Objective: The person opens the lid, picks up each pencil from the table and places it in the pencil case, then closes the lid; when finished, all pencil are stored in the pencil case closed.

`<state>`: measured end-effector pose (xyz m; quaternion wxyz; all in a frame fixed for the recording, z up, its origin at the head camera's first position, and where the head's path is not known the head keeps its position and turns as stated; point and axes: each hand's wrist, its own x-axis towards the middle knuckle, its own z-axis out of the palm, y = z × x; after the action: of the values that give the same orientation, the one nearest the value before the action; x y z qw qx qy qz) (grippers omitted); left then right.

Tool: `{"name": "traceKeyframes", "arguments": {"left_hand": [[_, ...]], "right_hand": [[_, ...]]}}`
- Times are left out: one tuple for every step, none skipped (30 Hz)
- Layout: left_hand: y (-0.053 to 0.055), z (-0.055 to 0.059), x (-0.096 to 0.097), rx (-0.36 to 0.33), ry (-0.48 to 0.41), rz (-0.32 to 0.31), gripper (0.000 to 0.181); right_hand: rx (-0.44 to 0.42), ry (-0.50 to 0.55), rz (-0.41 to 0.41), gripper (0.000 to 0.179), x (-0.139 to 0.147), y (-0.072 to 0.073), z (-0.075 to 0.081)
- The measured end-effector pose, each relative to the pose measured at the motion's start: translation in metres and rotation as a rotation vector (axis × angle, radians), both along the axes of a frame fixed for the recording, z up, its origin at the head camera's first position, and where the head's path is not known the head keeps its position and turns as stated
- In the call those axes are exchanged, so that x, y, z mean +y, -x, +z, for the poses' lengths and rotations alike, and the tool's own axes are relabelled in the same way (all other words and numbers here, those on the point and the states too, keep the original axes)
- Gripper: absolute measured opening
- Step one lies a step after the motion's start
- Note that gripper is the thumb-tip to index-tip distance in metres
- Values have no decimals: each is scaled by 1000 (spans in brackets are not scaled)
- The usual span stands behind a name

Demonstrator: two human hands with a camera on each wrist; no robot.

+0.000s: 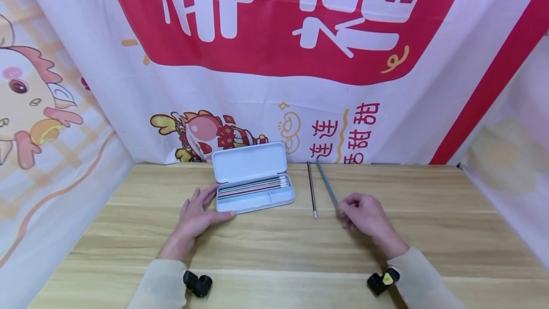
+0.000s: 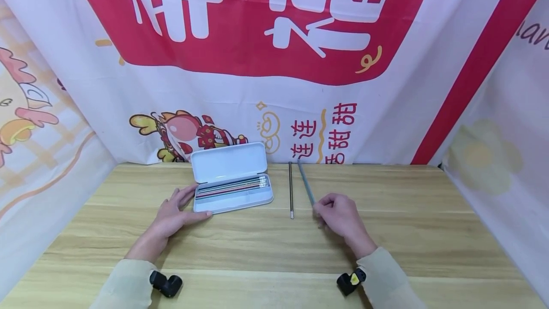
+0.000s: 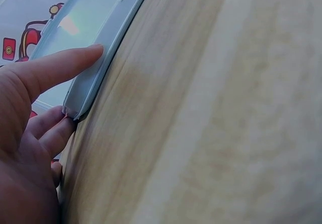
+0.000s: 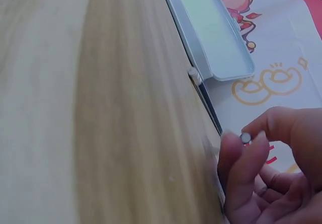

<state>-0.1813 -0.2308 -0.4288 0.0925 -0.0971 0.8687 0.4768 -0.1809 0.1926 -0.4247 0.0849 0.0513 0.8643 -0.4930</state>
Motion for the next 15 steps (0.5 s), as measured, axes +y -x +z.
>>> {"name": "traceKeyframes", "arguments": {"left_hand": [[0,0,0,-3,-1,1,110],[0,0,0,-6,-3,1,110],[0,0,0,-8,-3,1,110],[0,1,0,-9,-4,0,110],[0,1,1,-10,-4,-1,110],[1,1,1,-10,-4,-2,110],[1,1,1,-9,-2,-4,111],[1,1,1,-9,0,-4,110],[2,1,1,-7,2,-5,111],[2,0,0,-5,4,-6,110],[2,0,0,-4,7,-7,110],[2,0,0,-5,7,-8,110],[2,-1,0,-5,9,-9,110],[2,-1,0,-5,8,-11,110],[3,-2,-1,-6,6,-13,110]], "right_hand": [[-5,21,-2,23,1,0,1],[-6,38,-1,24,2,0,2],[-10,58,-3,24,4,0,4],[-14,73,-5,25,5,0,6],[-15,84,-5,26,6,-1,8],[-14,94,-6,26,8,-1,11],[-10,101,-8,26,9,-1,13],[-4,106,-8,26,10,-1,16],[1,109,-10,26,11,-1,18],[9,109,-7,27,12,-1,20],[14,110,-6,27,12,-1,22],[15,113,-9,27,13,-1,24],[16,117,-10,28,14,-1,25],[15,124,-11,28,14,-1,26],[12,135,-13,29,15,-2,27]]}}
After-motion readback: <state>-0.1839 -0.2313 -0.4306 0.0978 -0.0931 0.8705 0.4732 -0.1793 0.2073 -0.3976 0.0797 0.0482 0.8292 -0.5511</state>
